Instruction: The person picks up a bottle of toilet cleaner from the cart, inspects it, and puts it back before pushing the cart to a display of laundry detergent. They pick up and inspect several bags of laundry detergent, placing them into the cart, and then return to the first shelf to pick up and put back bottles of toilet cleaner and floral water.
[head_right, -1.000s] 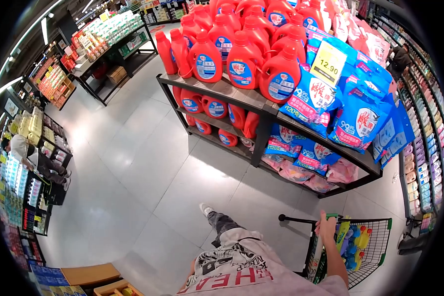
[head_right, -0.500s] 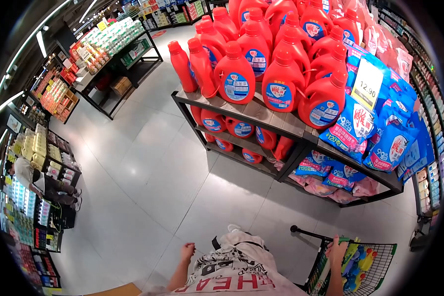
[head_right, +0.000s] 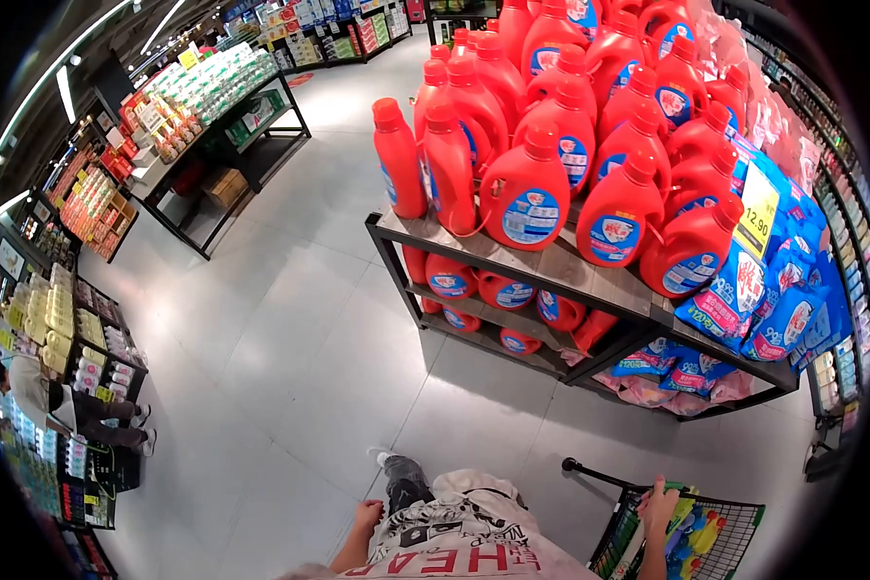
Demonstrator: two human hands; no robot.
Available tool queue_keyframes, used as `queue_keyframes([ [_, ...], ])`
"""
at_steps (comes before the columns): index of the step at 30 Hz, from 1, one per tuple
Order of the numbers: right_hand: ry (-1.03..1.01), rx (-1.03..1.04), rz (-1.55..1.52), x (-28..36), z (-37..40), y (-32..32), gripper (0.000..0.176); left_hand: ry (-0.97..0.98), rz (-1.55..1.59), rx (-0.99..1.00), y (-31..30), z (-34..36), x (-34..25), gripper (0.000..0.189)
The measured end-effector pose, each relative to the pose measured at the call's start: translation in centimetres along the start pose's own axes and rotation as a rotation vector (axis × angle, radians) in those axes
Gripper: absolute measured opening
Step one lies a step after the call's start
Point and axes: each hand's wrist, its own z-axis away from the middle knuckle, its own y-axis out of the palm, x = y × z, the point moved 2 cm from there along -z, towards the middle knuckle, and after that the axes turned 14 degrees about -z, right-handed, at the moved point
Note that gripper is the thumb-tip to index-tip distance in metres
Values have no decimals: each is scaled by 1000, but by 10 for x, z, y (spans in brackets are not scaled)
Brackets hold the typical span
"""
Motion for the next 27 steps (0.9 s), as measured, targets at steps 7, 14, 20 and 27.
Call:
queue_keyframes([
  [7,-11,-54,-29,16,72,96,38,102,-110,62,-109,-73,-39,22],
  [14,1,-34,-23,13,137,187,42,156,-127,88,-221,-161,-83,22],
  [20,33,-12,-75,29,193,278,36,150,-109,106,-276,-218,-124,22],
  [27,104,-31,-46,58,247,383,30,304,-346,229,-313,-282,-177,23],
])
